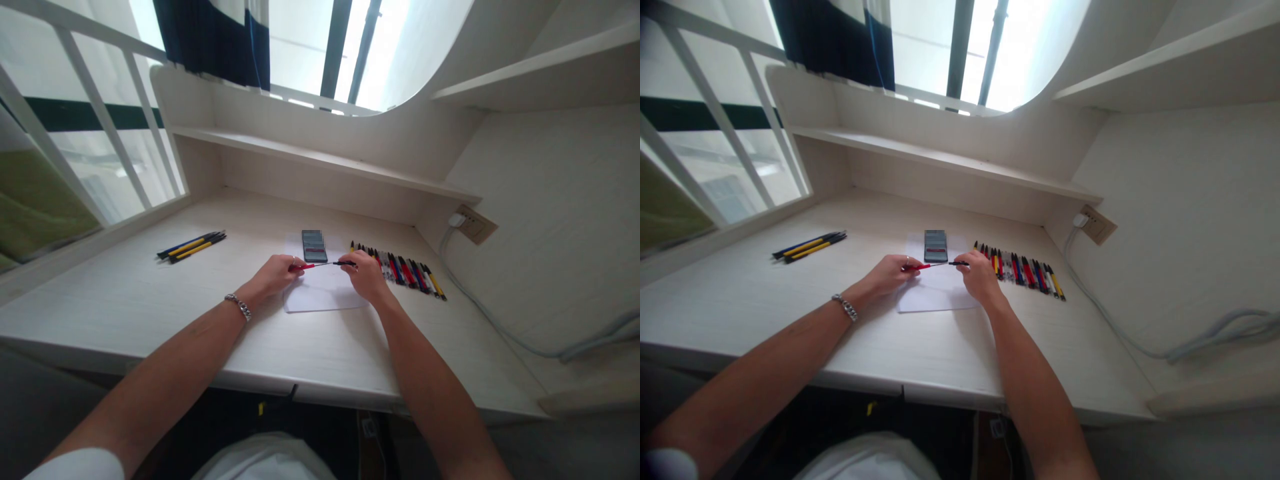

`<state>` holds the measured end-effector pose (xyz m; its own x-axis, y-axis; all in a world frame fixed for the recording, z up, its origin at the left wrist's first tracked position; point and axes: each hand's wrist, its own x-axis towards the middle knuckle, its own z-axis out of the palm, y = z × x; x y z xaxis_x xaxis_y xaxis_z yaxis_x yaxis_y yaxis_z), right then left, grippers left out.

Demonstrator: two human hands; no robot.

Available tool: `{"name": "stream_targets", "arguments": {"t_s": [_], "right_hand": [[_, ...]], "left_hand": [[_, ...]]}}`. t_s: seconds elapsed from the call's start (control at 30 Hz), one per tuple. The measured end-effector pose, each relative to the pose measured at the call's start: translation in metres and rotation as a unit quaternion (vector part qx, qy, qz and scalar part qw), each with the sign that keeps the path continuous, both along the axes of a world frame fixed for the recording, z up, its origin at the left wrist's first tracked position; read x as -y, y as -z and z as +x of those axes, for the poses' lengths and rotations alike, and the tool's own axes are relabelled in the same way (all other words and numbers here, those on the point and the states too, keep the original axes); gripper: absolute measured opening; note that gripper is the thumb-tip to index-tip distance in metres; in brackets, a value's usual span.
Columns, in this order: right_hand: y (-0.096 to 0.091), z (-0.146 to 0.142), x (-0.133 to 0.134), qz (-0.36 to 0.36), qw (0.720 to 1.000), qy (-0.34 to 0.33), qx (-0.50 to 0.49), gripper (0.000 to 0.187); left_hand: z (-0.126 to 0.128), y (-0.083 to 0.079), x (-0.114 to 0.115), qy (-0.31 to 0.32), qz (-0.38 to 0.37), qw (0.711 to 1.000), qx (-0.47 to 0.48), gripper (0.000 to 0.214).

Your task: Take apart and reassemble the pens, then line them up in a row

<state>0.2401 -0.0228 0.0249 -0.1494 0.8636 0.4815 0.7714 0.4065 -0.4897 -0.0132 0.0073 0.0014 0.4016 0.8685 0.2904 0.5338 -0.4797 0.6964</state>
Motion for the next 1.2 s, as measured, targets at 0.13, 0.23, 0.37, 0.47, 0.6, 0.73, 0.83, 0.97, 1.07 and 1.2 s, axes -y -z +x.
{"name": "stream_targets", "arguments": {"t_s": [0.13, 0.23, 0.37, 0.47, 0.6, 0.73, 0.83, 0.97, 1.07, 1.2], "right_hand": [[-0.001, -0.002, 0.001, -0.003, 1.000, -0.001, 0.004, 0.016], [-0.002, -0.003, 0.003, 0.002, 1.000, -0.007, 0.009, 0.017], [-0.001, -0.009, 0.005, 0.004, 0.999, -0.020, 0.026, 0.016], [0.001, -0.014, 0.006, -0.001, 0.999, -0.038, 0.019, 0.016], [0.004, -0.019, 0.006, 0.005, 0.998, -0.062, 0.002, 0.016], [0.006, -0.020, 0.005, 0.020, 0.996, -0.082, -0.009, 0.017], [0.006, -0.021, 0.005, 0.031, 0.995, -0.091, -0.018, 0.017], [0.006, -0.021, 0.006, 0.039, 0.994, -0.098, -0.020, 0.018], [0.007, -0.021, 0.006, 0.026, 0.994, -0.099, -0.030, 0.016], [0.010, -0.022, 0.006, -0.028, 0.994, -0.091, -0.054, 0.009]], "left_hand": [[0.000, 0.001, -0.001, 0.003, 0.003, 1.000, -0.014, 0.025], [-0.001, 0.002, -0.001, 0.007, 0.007, 0.999, -0.030, 0.025], [0.000, 0.001, 0.000, 0.017, 0.022, 0.999, -0.040, 0.025], [0.001, 0.000, 0.001, 0.029, 0.032, 0.998, -0.046, 0.026], [0.001, 0.002, -0.001, 0.053, 0.042, 0.996, -0.058, 0.028], [0.001, 0.006, -0.003, 0.065, 0.045, 0.995, -0.058, 0.030], [0.002, 0.007, -0.002, 0.078, 0.043, 0.994, -0.058, 0.030], [0.002, 0.006, 0.000, 0.100, 0.032, 0.993, -0.051, 0.027], [0.003, 0.004, 0.001, 0.099, 0.032, 0.993, -0.048, 0.025], [0.003, -0.001, 0.004, 0.056, 0.054, 0.997, -0.028, 0.021]]}}
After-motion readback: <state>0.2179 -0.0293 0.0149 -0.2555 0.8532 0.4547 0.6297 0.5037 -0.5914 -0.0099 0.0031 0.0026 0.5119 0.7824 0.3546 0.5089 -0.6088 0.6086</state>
